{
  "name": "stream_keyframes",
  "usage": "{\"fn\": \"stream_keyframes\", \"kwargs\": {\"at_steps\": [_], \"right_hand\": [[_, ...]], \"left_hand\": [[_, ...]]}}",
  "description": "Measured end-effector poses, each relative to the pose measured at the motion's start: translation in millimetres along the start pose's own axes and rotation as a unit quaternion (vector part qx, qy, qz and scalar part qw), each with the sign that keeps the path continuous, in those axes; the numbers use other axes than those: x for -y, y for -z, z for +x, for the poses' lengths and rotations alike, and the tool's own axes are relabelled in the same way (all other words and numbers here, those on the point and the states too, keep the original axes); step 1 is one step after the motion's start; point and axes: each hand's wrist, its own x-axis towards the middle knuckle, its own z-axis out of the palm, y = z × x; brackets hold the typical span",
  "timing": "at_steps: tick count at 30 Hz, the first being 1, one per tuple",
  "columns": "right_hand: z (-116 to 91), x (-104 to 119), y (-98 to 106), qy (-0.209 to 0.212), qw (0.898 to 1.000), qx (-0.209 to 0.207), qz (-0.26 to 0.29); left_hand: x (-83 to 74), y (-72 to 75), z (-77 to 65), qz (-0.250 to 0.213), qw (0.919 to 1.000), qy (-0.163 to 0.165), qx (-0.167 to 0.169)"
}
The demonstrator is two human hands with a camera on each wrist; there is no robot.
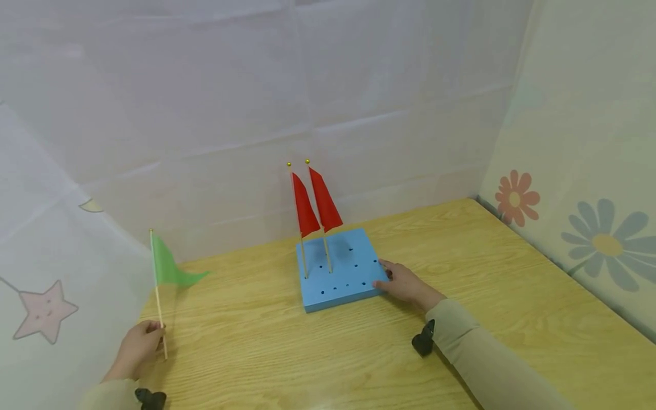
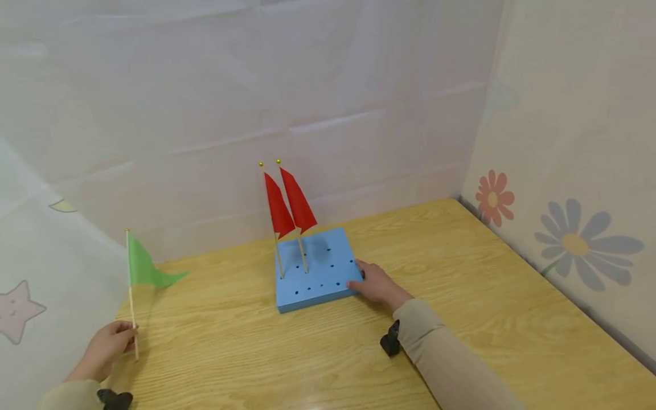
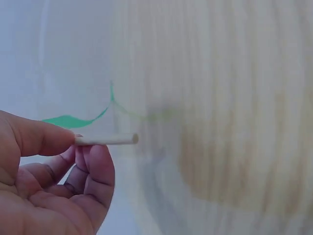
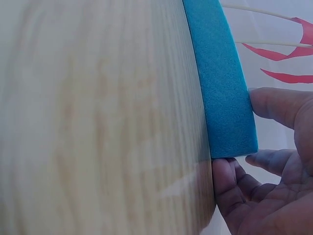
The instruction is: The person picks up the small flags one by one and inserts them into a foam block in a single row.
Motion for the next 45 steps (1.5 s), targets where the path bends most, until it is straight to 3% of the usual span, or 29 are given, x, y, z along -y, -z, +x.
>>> {"fn": "stream_keyframes", "kwargs": {"at_steps": [10,18,26,37,45], "right_hand": [[1.3,-3.2,-0.1,-0.007,1.000,-0.001,0.001],[0.3,-3.3,-0.9,-0.005,1.000,-0.001,0.007],[0.6,-3.3,0.2,0.003,1.000,-0.001,0.003],[-1.6,0.6,-0.1,0.004,1.000,0.000,0.011],[-0.5,-1.8,-1.0,0.005,1.000,-0.001,0.010]], "left_hand": [[-33.3,-14.1,-3.2,-0.043,0.9978,-0.046,-0.023],[-53.5,-31.4,-8.6,-0.086,0.9932,-0.078,-0.010],[-80.3,-44.4,-9.3,-0.107,0.9897,-0.094,-0.018],[-115.3,-68.6,-11.8,-0.141,0.9800,-0.139,-0.019],[-141.9,-86.4,-10.0,-0.163,0.9686,-0.188,-0.016]]}}
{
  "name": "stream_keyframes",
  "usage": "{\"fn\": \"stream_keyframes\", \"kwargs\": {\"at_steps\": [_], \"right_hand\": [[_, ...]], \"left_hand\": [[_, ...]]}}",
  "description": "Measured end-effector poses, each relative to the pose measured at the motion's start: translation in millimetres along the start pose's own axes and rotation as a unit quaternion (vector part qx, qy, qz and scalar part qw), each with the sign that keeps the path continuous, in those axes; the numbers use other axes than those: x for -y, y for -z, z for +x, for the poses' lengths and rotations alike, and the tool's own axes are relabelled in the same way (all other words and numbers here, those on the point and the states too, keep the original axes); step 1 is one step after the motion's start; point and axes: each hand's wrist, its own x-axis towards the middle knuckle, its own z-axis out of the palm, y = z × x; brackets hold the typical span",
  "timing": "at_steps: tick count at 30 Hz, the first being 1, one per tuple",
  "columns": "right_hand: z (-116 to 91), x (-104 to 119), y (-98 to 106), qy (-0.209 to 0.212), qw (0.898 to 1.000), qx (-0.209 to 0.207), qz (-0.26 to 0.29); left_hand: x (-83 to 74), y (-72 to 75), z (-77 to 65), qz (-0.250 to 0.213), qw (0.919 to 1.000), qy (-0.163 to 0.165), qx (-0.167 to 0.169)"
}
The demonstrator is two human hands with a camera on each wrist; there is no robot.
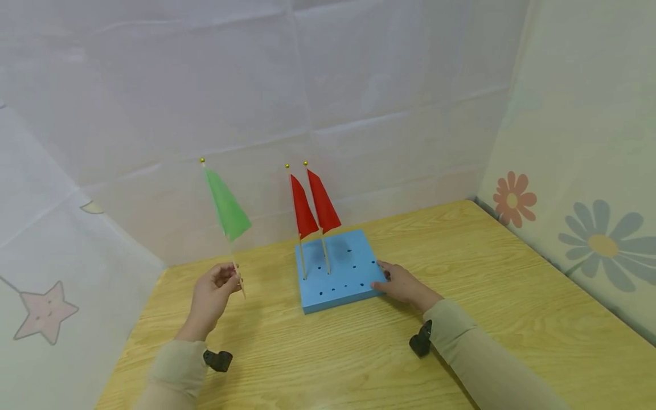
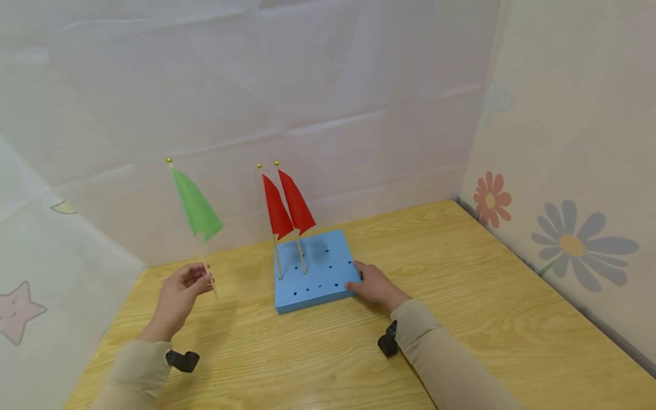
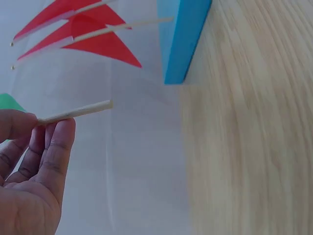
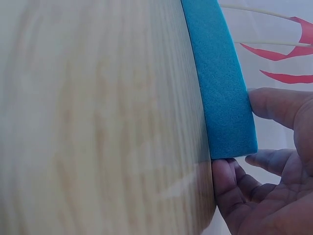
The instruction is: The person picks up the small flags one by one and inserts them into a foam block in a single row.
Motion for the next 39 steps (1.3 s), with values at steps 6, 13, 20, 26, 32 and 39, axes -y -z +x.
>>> {"fn": "stream_keyframes", "kwargs": {"at_steps": [6,13,20,26,32,39], "right_hand": [[0.5,-1.8,-1.5,0.002,1.000,-0.001,0.001],[-1.0,-0.7,0.7,-0.004,1.000,-0.002,0.004],[-1.3,-0.3,0.4,0.002,1.000,-0.003,-0.009],[-2.2,1.8,0.0,0.002,1.000,-0.006,-0.005],[-2.9,3.0,0.5,-0.002,1.000,-0.008,0.004],[-0.9,-3.3,-2.3,-0.001,1.000,-0.012,0.010]], "left_hand": [[-11.3,-21.7,7.6,-0.007,0.9996,-0.028,0.005],[-21.4,-45.3,13.8,-0.007,0.9981,-0.058,0.020],[-29.2,-66.1,17.2,-0.018,0.9963,-0.080,0.029],[-36.2,-80.6,20.8,-0.035,0.9949,-0.092,0.022],[-44.0,-98.0,27.9,-0.037,0.9935,-0.103,0.028],[-52.6,-119.1,29.2,-0.020,0.9925,-0.112,0.045]]}}
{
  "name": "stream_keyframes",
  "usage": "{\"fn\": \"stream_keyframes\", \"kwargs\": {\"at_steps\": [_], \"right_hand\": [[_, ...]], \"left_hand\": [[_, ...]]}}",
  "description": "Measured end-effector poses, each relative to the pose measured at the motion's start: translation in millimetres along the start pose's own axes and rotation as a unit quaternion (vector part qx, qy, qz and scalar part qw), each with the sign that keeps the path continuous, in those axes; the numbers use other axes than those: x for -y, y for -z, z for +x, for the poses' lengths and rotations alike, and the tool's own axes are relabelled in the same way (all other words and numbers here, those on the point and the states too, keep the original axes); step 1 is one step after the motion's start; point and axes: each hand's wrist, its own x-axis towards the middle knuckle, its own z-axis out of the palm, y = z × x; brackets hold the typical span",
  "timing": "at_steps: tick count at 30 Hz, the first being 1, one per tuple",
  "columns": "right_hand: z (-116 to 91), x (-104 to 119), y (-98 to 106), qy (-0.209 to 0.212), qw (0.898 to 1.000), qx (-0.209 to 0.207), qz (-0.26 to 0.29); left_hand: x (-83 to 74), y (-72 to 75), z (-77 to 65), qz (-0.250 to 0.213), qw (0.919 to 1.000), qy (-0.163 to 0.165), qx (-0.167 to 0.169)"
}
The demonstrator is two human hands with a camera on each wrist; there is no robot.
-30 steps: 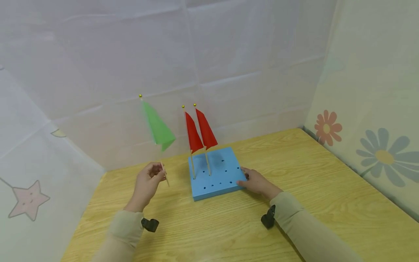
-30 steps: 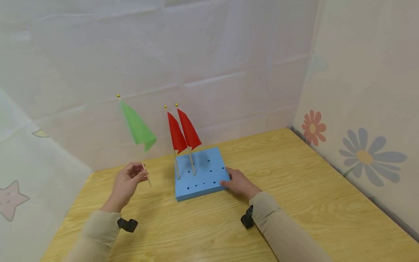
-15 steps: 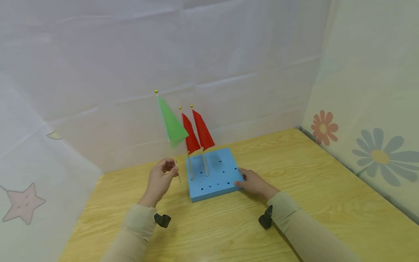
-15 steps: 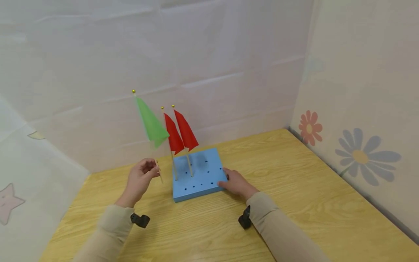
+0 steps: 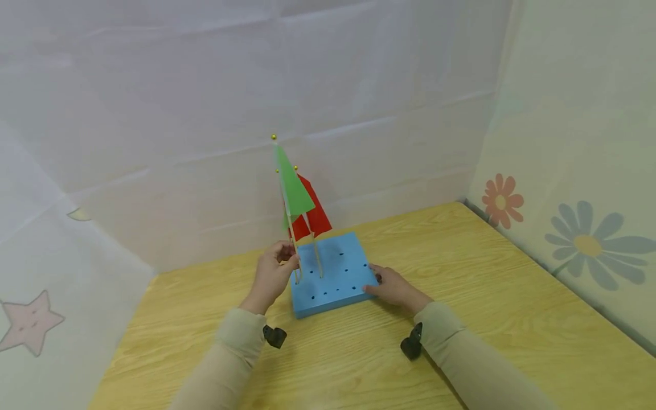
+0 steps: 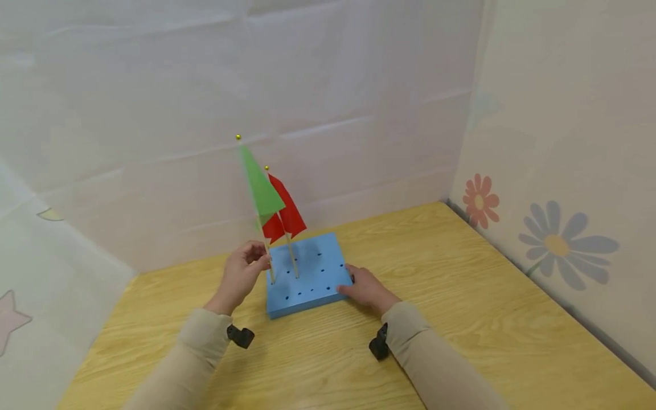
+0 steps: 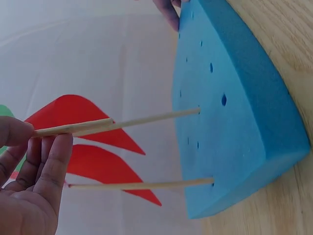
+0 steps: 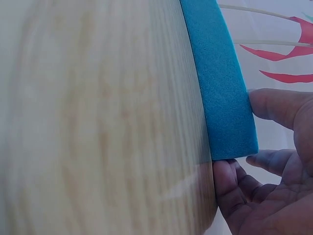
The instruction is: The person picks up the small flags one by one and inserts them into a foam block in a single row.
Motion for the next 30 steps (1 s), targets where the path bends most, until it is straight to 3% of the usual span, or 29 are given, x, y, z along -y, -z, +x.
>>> {"fn": "stream_keyframes", "kwargs": {"at_steps": [7,15,19,30], "right_hand": [[0.9,-1.3,-0.6,0.005,1.000,-0.005,-0.007],[-1.7,-2.0,-1.9,0.004,1.000,-0.003,0.000],[-2.5,-2.0,-2.2,0.006,1.000,-0.003,0.006],[-1.1,-1.3,-2.9,0.009,1.000,-0.014,-0.004]], "left_hand": [[3.0,-17.7,4.8,0.014,0.9997,-0.014,0.011],[5.9,-42.5,13.6,-0.011,0.9989,-0.028,0.036],[8.0,-52.7,16.5,-0.001,0.9989,-0.025,0.040],[11.3,-67.5,24.1,0.029,0.9988,-0.015,0.037]]}}
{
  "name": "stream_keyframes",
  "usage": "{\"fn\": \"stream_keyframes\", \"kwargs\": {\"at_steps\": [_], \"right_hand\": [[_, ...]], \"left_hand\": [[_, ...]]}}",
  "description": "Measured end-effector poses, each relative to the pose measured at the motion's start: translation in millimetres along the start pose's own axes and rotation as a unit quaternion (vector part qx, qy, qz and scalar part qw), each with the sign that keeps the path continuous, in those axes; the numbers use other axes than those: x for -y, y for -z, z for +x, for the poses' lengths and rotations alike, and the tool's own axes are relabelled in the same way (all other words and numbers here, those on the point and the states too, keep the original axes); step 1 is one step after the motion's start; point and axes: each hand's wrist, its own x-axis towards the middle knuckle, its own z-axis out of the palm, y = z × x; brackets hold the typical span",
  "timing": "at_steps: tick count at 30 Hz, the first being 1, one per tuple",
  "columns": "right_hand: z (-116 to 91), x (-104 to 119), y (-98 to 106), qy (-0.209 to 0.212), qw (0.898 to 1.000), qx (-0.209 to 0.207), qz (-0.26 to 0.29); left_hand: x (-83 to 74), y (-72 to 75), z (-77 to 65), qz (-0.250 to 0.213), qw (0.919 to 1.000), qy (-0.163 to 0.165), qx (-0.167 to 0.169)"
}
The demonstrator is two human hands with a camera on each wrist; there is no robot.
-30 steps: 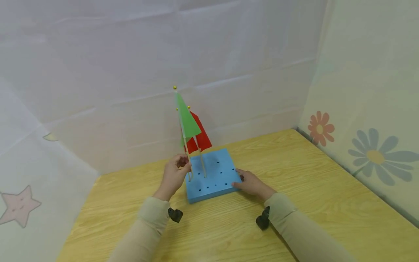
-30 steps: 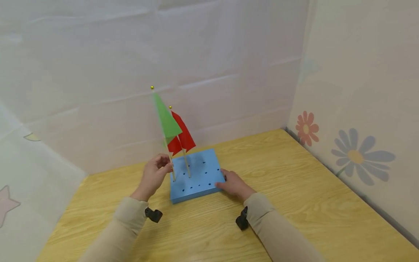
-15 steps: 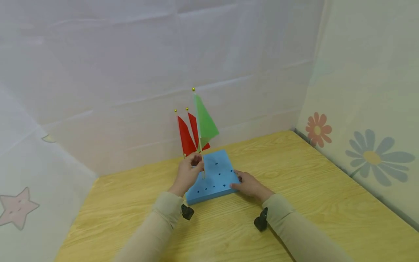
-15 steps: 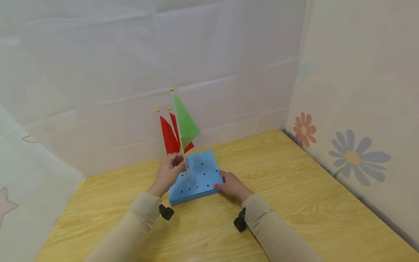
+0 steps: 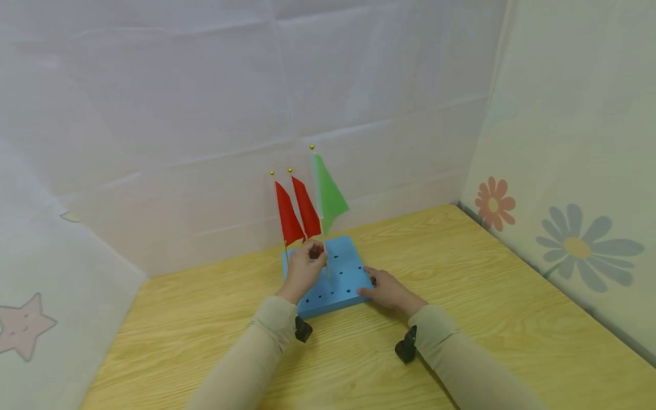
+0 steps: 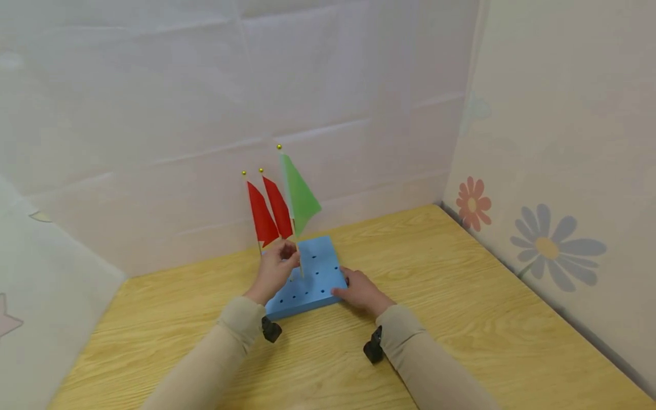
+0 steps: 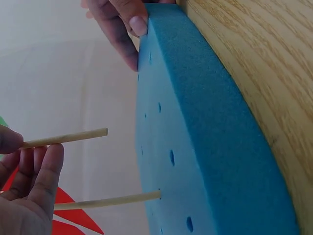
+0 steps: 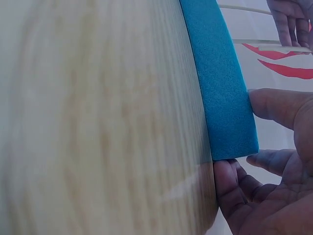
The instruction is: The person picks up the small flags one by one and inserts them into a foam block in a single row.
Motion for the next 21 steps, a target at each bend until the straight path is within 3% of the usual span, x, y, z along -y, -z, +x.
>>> {"fn": "stream_keyframes", "kwargs": {"at_steps": [5,12,21], "right_hand": [[0.3,0.2,-0.5,0.001,1.000,-0.001,-0.002],[-0.2,1.8,0.0,-0.004,1.000,-0.001,-0.017],[-0.1,3.2,1.5,-0.003,1.000,0.005,-0.013]], "left_hand": [[0.0,-7.2,2.1,0.011,0.9999,-0.005,-0.003],[10.8,-25.1,7.4,0.051,0.9976,-0.040,-0.022],[11.2,-34.1,9.5,0.042,0.9978,-0.038,-0.033]]}}
